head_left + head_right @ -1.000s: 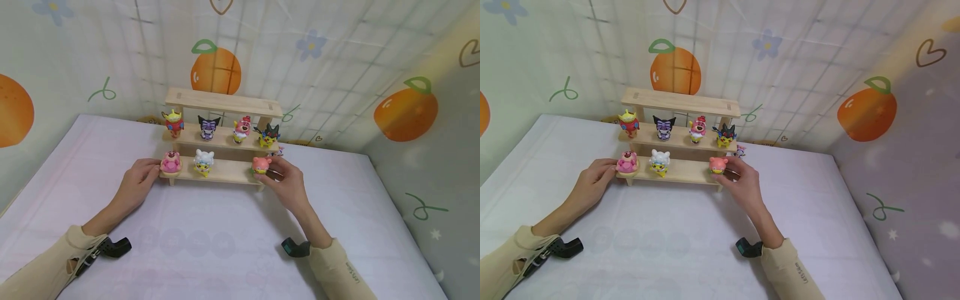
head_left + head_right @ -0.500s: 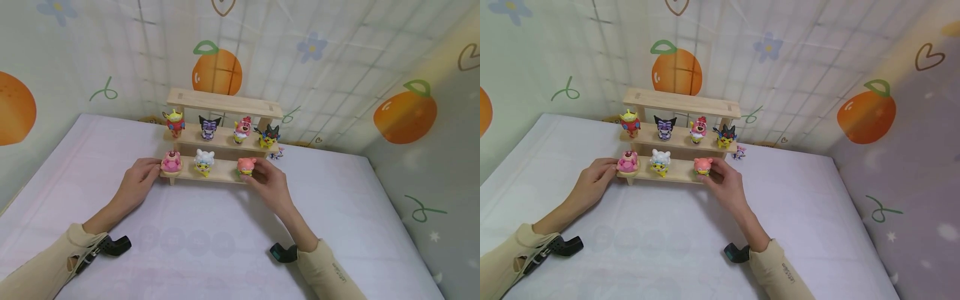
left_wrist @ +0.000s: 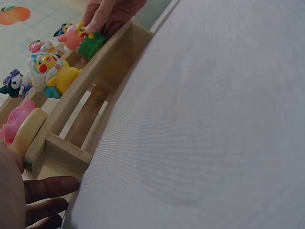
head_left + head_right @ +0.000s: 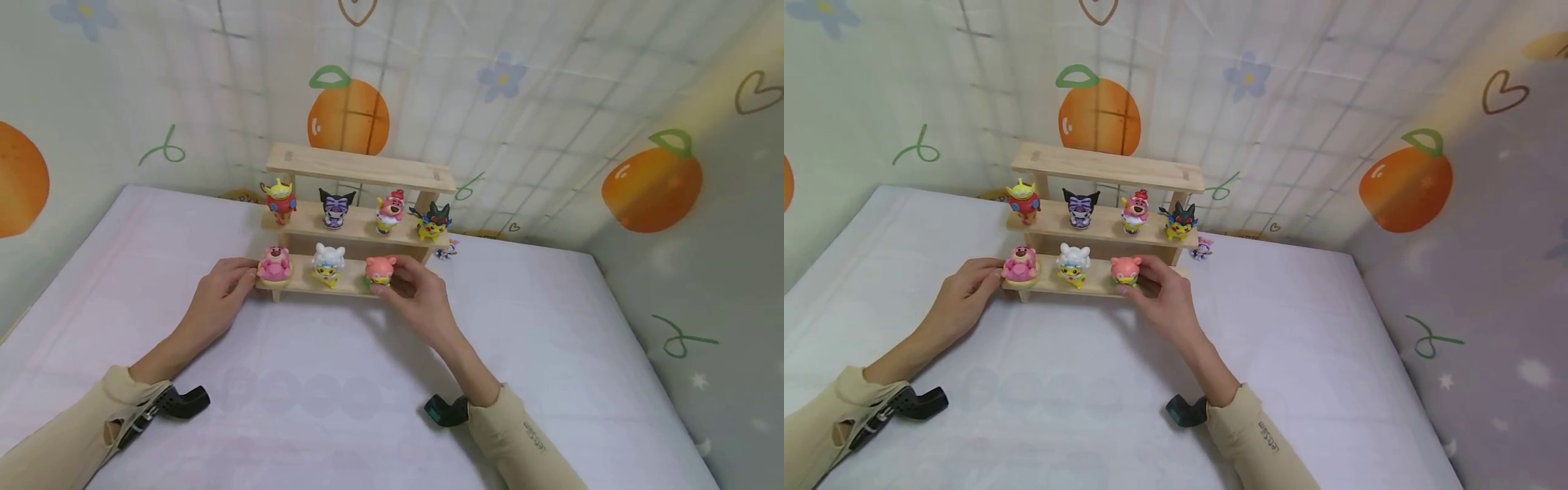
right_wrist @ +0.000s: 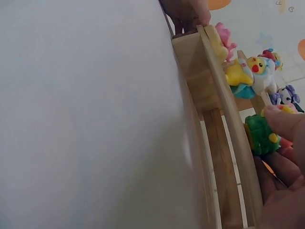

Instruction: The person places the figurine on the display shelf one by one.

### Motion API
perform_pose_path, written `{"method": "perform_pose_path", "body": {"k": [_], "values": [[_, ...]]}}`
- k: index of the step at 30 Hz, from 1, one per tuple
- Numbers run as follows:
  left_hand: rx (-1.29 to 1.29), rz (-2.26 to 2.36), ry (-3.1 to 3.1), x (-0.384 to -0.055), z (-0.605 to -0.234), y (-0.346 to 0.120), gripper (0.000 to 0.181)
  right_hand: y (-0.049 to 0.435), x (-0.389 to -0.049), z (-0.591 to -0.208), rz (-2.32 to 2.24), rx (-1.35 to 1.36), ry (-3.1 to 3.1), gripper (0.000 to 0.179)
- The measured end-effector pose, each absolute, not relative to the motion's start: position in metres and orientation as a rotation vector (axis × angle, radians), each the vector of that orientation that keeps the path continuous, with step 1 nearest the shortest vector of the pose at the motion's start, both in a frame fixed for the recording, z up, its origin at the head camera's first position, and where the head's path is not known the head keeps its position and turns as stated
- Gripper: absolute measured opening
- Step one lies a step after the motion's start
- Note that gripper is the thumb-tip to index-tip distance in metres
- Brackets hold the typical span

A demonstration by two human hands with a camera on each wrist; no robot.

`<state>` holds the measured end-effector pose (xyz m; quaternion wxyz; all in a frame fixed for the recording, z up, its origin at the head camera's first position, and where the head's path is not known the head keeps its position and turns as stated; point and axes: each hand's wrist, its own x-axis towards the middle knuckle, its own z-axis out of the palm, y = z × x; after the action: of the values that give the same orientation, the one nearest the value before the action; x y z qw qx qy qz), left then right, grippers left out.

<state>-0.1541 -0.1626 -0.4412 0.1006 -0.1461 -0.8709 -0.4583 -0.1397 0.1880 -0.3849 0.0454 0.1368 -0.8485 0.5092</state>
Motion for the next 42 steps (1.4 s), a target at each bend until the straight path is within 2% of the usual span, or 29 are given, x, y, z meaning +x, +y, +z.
{"method": "perform_pose_path", "body": {"k": [28,42], "values": [[-0.401,-1.361,-2.564,-0.153,-0.446,-0.166,0.035,0.194,-0.145,-0.388,1.53,0.36,-2.577,0.043],[-0.412,-1.354,-2.563,-0.156,-0.442,-0.164,0.035,0.2,-0.142,-0.387,1.514,0.42,-2.535,0.042]]}}
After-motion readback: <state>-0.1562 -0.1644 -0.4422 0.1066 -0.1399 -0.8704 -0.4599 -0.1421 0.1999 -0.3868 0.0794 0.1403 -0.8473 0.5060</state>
